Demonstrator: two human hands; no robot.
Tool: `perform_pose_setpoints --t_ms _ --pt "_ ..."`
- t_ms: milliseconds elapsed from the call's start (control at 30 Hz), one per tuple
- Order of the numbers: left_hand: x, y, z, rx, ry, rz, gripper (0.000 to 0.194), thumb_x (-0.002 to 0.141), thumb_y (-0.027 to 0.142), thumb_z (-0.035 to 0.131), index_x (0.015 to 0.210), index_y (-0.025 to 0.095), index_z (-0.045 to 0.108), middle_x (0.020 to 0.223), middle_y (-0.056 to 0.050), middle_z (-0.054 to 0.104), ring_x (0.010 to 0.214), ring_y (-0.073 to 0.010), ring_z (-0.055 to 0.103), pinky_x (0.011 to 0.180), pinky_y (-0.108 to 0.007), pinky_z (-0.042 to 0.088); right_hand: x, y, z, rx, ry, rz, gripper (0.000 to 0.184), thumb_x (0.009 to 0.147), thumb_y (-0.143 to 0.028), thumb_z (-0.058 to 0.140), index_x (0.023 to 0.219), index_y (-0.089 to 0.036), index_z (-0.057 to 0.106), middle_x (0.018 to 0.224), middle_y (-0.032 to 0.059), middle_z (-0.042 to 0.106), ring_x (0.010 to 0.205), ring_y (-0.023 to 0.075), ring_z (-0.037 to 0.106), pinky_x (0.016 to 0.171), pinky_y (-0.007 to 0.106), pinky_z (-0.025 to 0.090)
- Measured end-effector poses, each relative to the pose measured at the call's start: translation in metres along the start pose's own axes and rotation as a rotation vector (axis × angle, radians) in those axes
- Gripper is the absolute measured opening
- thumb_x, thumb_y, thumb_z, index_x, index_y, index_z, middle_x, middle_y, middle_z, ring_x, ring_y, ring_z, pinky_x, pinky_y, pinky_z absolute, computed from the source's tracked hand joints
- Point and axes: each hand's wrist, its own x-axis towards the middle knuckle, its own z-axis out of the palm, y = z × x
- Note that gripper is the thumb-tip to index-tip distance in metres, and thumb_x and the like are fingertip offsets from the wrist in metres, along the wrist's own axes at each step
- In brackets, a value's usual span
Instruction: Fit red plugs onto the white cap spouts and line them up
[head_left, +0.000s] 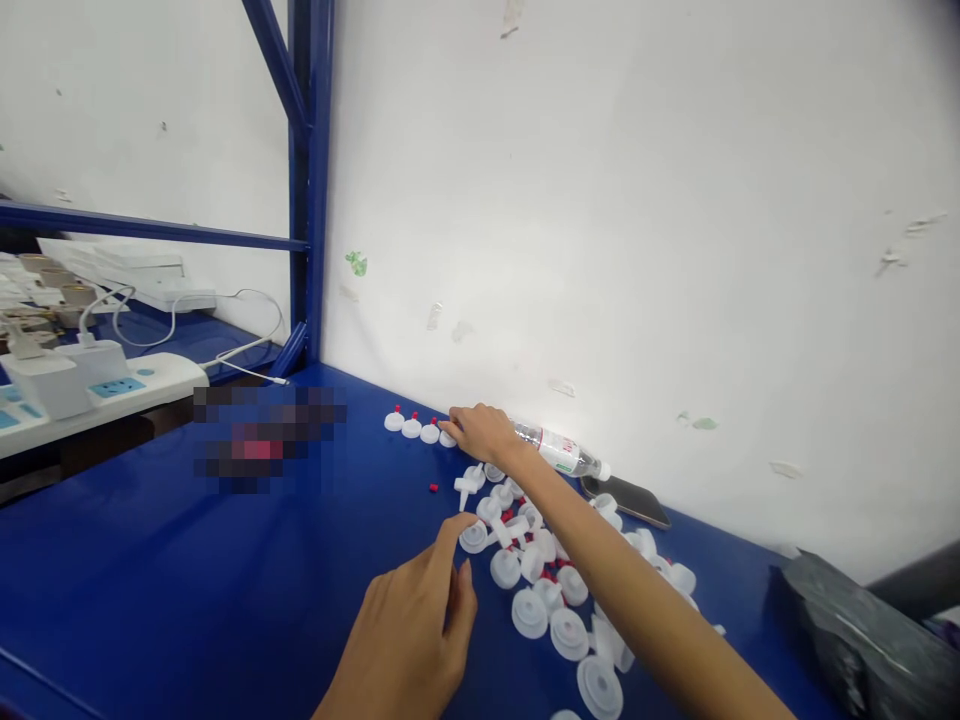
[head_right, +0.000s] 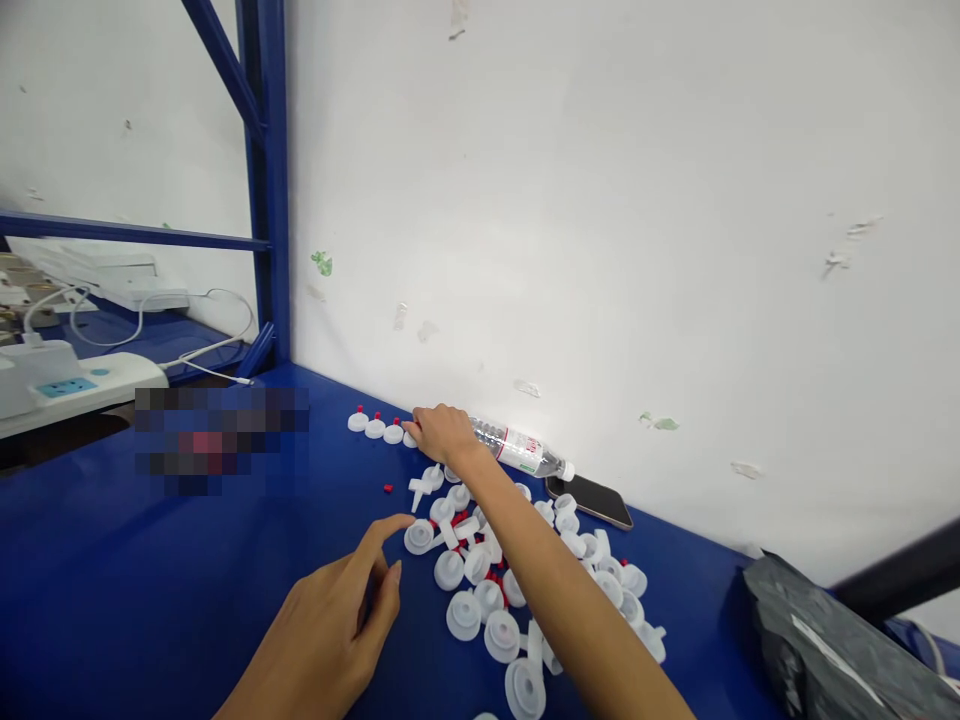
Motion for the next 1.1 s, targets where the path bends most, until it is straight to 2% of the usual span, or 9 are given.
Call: perform_pose_setpoints --t_ms 133,267,333,400,433,633,733,933,1100 --pt "0.0 0.0 0.001 -0.006 -0.026 -0.017 0.041 0.103 0.028 0.029 0.141 0.029 0.044 0.093 0.0 0.073 0.081 -0.0184 0.073 0.068 -0.028 0.044 -0.005 0.004 -0.005 0.015 -0.013 0.016 0.034 0.1 -0.037 0.064 0.128 -0.018 0.062 0.128 0.0097 0.065 0.107 0.0237 0.067 0.091 0.045 0.058" --pt "0.0 0.0 -0.001 -0.006 -0.044 -0.044 0.042 0.103 0.029 0.029 0.142 0.029 0.042 0.091 0.001 0.072 0.082 -0.0191 0.072 0.071 -0.03 0.045 -0.02 0.015 -0.025 0.044 0.064 0.07 0.033 0.101 -0.041 0.062 0.124 -0.017 0.064 0.121 0.0085 0.067 0.102 0.0222 0.068 0.089 0.044 0.057" --pt "0.0 0.0 0.0 0.009 -0.052 -0.047 0.042 0.103 0.03 0.028 0.142 0.03 0.043 0.091 0.001 0.072 0.082 -0.0193 0.072 0.07 -0.03 0.044 -0.038 0.023 -0.037 0.061 0.12 0.094 0.035 0.107 -0.046 0.048 0.115 -0.017 0.066 0.107 0.0069 0.071 0.095 0.0211 0.068 0.086 0.041 0.055" --pt "0.001 -0.001 0.001 0.029 -0.056 -0.043 0.042 0.103 0.031 0.027 0.141 0.03 0.044 0.09 0.001 0.072 0.081 -0.0194 0.072 0.069 -0.03 0.044 -0.063 0.032 -0.047 0.076 0.171 0.104 0.053 0.112 -0.047 0.024 0.105 -0.019 0.068 0.093 0.0067 0.072 0.088 0.0217 0.068 0.079 0.035 0.048" --pt "0.001 -0.002 0.002 0.039 -0.054 -0.041 0.041 0.104 0.031 0.027 0.14 0.031 0.046 0.089 0.001 0.072 0.081 -0.0192 0.072 0.068 -0.029 0.044 -0.078 0.036 -0.051 0.083 0.191 0.107 0.056 0.112 -0.048 0.02 0.102 -0.02 0.068 0.089 0.0065 0.072 0.086 0.0216 0.067 0.075 0.033 0.045" --pt "0.001 -0.005 0.004 0.108 -0.015 -0.012 0.038 0.104 0.033 0.03 0.133 0.03 0.054 0.08 0.002 0.073 0.076 -0.0183 0.073 0.063 -0.026 0.043 -0.175 0.059 -0.055 0.174 0.185 0.116 0.047 0.109 -0.048 0.032 0.086 -0.023 0.064 0.061 -0.0013 0.062 0.057 0.0156 0.055 0.059 0.029 0.032" --pt "0.002 -0.009 0.006 0.135 -0.018 -0.021 0.038 0.104 0.036 0.029 0.131 0.032 0.055 0.084 0.003 0.075 0.08 -0.0183 0.075 0.064 -0.026 0.045 -0.208 0.072 -0.052 0.349 0.091 0.099 0.032 0.105 -0.043 0.047 0.09 -0.026 0.069 0.066 -0.0026 0.068 0.059 0.0151 0.059 0.059 0.027 0.035" --pt "0.005 -0.021 0.013 0.181 -0.033 -0.039 0.04 0.103 0.043 0.029 0.13 0.032 0.056 0.084 0.004 0.076 0.078 -0.0173 0.075 0.067 -0.026 0.05 -0.24 0.092 -0.047 0.462 -0.126 0.098 0.006 0.092 -0.026 0.072 0.094 -0.029 0.078 0.082 -0.0042 0.077 0.065 0.0134 0.066 0.058 0.024 0.037" --pt "0.006 -0.026 0.013 0.191 -0.019 -0.031 0.039 0.103 0.049 0.031 0.128 0.033 0.056 0.082 0.006 0.075 0.073 -0.0155 0.074 0.066 -0.025 0.048 -0.24 0.084 -0.042 0.435 -0.186 0.036 0.017 0.084 -0.023 0.082 0.099 -0.029 0.079 0.081 -0.0047 0.079 0.073 0.0153 0.07 0.062 0.024 0.04"
